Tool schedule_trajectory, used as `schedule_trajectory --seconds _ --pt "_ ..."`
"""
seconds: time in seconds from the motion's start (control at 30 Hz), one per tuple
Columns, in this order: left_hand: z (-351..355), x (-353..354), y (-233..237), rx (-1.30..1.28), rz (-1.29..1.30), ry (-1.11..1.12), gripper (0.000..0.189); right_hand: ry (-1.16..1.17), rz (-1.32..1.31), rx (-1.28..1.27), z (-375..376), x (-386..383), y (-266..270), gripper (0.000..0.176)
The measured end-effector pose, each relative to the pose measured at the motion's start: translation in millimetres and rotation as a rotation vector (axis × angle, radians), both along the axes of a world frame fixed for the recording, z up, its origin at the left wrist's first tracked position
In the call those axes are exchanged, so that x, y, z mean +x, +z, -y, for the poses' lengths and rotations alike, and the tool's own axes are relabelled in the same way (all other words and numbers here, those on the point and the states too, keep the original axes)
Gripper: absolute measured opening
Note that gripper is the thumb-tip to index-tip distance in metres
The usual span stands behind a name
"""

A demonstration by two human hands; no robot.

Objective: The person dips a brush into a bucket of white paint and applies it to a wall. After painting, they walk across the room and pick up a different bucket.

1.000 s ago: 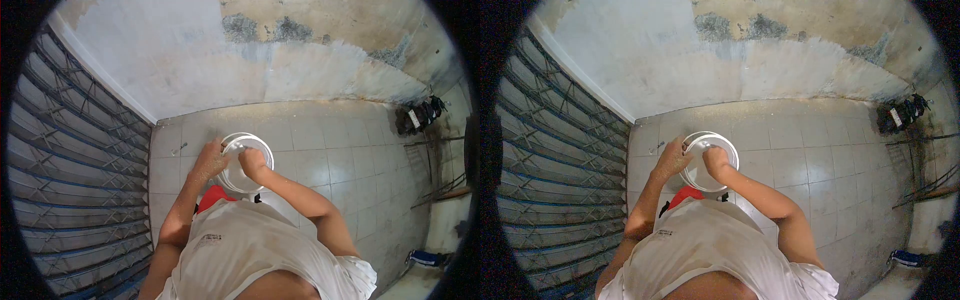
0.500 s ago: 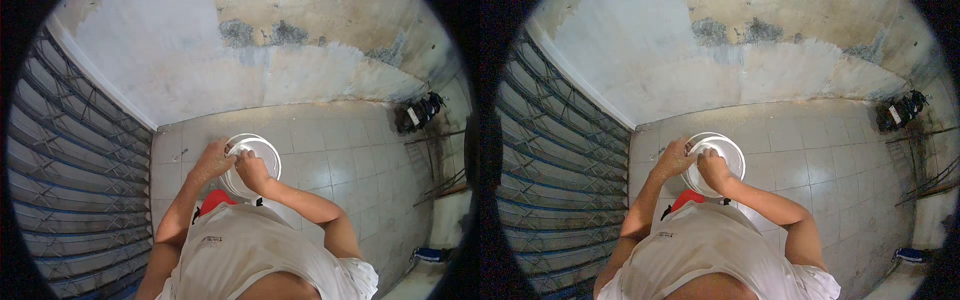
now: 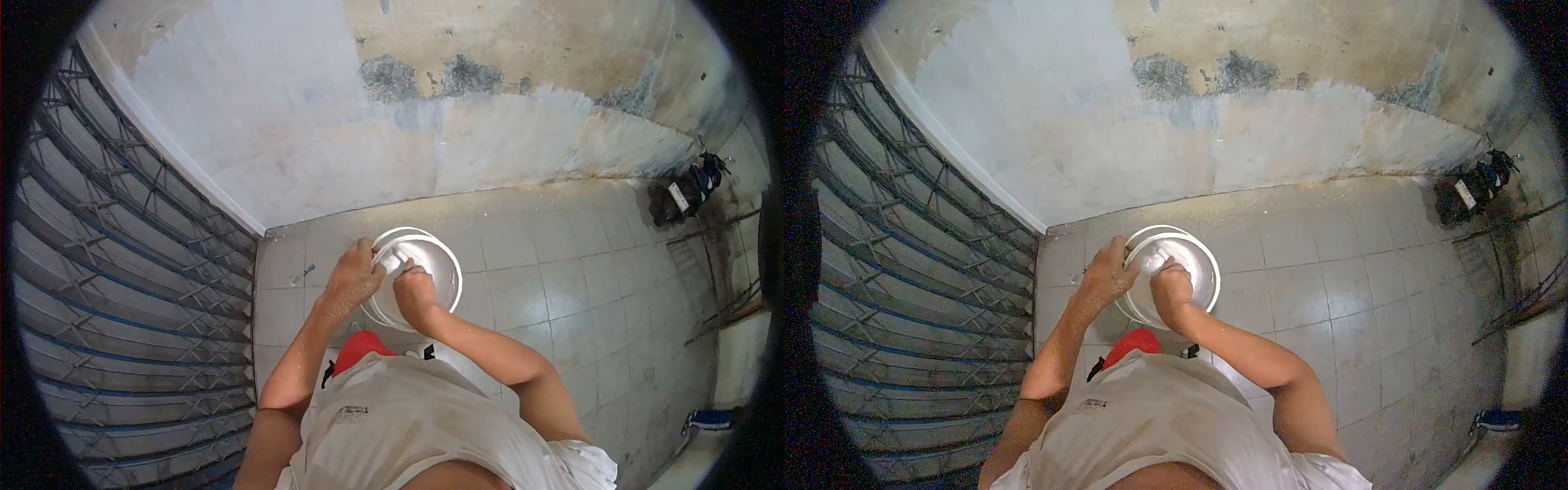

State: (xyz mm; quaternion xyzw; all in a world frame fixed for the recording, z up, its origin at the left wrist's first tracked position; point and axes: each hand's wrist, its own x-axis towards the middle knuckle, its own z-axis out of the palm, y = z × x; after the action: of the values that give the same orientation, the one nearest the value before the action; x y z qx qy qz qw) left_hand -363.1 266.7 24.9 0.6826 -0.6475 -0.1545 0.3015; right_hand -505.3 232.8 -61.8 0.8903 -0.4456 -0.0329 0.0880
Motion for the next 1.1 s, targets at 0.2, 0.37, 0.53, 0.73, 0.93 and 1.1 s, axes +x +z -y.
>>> schedule_trajectory --seconds 0.2,0.37,0.53,0.73,0.93,1.1 --pt "3 -2 6 0.045 0.020 -0.028 0.032 0.063 -0.067 0.224 11 -14 32 0.027" --pt "6 -7 2 -0.016 0.063 -0.079 0.033 0.022 -0.086 0.497 15 -13 54 0.021" --pt "7 -13 5 -0.036 0.080 -0.057 0.032 -0.062 -0.083 0.453 17 -15 72 0.022" --pt "14 -13 6 -0.058 0.076 -0.077 0.031 -0.059 -0.096 0.450 39 -22 78 0.021" --pt "28 1 12 -0.119 -0.021 -0.127 0.033 0.035 -0.035 0.262 30 -36 113 0.016" --pt "48 18 27 -0.230 -0.078 -0.218 0.036 -0.030 0.195 0.042 48 -21 98 0.030"
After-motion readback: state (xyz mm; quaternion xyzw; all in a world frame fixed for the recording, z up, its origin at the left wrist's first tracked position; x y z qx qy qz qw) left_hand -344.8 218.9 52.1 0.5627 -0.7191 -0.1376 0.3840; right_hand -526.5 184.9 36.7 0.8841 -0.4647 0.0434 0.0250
